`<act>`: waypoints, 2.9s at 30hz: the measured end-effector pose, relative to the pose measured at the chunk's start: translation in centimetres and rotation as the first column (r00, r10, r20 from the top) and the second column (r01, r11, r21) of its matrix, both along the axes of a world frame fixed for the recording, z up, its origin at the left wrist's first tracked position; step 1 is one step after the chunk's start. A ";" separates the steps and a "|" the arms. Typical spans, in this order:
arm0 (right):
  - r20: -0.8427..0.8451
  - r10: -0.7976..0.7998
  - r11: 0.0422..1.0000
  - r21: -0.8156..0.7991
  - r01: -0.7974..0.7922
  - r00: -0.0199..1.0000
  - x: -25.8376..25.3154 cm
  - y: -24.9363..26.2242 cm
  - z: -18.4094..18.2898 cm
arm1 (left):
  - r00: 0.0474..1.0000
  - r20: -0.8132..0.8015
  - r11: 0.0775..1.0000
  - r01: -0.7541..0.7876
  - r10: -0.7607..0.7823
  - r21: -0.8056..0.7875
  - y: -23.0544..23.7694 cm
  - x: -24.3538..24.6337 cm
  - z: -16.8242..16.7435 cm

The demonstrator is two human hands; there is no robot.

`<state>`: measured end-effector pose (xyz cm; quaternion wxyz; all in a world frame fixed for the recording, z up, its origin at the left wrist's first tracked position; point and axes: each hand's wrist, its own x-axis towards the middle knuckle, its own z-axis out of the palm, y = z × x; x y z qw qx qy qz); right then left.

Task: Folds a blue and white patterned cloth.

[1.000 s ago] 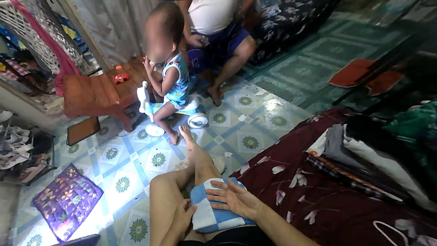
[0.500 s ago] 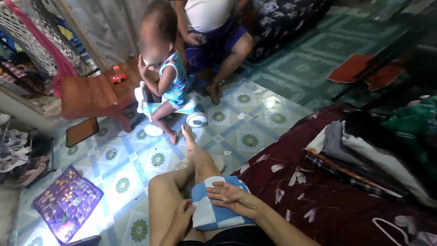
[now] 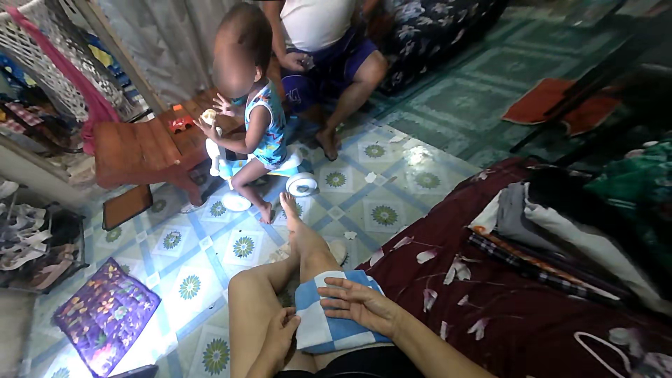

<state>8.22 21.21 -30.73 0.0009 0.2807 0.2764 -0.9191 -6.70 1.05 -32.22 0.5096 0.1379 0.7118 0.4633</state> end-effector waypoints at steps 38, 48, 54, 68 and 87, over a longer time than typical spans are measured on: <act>0.049 -0.031 1.000 -0.005 0.031 0.998 -0.1 -0.1 0.4 | 1.000 -0.007 1.000 0.009 -0.009 0.002 0.0 0.0 -0.2; 0.111 -0.087 0.996 -0.006 0.088 0.990 -0.2 -0.4 0.8 | 1.000 0.009 1.000 -0.005 0.005 0.002 0.0 0.0 -0.2; 0.126 -0.093 0.995 -0.008 0.095 0.988 -0.2 -0.4 1.1 | 1.000 0.015 1.000 -0.010 0.010 0.006 0.0 0.1 -0.1; 0.116 -0.091 0.996 0.001 0.091 0.989 -0.2 -0.5 1.1 | 1.000 0.004 1.000 0.003 -0.003 0.011 -0.1 0.0 0.0; 0.114 -0.097 0.995 -0.002 0.098 0.989 -0.2 -0.4 1.1 | 1.000 0.026 1.000 -0.008 0.008 -0.001 0.0 0.0 -0.1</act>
